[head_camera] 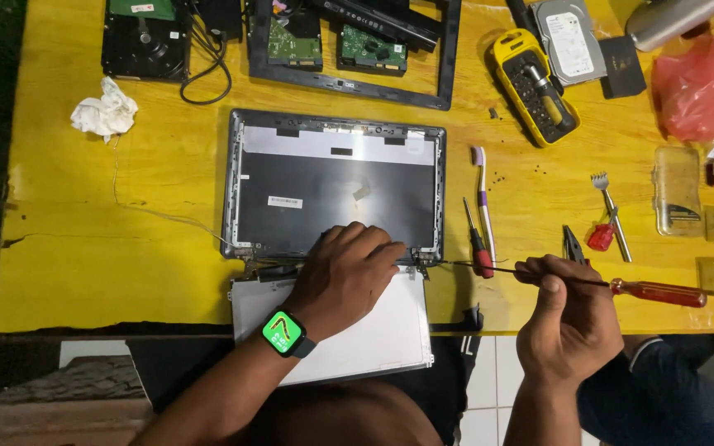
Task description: The person is disassembling a laptop screen by removing screws and detaching display cables using a screwdriver.
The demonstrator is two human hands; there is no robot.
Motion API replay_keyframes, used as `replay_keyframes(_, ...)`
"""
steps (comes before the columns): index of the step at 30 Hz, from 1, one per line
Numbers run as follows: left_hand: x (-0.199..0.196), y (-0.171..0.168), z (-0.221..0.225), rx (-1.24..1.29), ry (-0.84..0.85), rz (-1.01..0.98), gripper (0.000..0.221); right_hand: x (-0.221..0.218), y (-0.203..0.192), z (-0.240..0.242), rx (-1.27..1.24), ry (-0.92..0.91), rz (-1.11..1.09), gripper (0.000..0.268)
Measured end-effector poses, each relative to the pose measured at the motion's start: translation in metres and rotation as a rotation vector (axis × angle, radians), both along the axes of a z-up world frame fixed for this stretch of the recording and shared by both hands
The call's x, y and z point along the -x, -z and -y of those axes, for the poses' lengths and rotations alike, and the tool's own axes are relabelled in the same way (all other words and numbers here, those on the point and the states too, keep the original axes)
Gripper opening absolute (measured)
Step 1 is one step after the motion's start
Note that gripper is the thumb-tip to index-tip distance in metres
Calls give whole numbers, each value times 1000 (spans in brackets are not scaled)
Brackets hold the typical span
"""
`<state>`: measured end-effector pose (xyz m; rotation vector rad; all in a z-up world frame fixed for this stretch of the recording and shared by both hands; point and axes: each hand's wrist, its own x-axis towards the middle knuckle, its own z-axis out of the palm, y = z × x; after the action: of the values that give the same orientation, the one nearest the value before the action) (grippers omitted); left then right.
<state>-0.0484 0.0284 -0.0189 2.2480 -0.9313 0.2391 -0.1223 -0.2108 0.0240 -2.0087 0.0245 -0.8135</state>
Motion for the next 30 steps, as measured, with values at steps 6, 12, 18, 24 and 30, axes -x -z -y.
replay_keyframes(6,9,-18,-32,1,75,-23,20,-2,2,3,-21,27,10,17)
replay_keyframes(12,30,-47,-87,-50,-103,73,20,-6,4,4,-33,10,37,16)
replay_keyframes(18,36,-63,-144,-99,-383,113,25,-8,2,-2,-70,38,29,21)
replay_keyframes(24,41,-6,-170,-183,-392,-19,30,-9,4,-6,-124,33,61,25)
replay_keyframes(30,37,16,-163,-27,-385,-116,26,0,-14,-41,-214,68,-52,33)
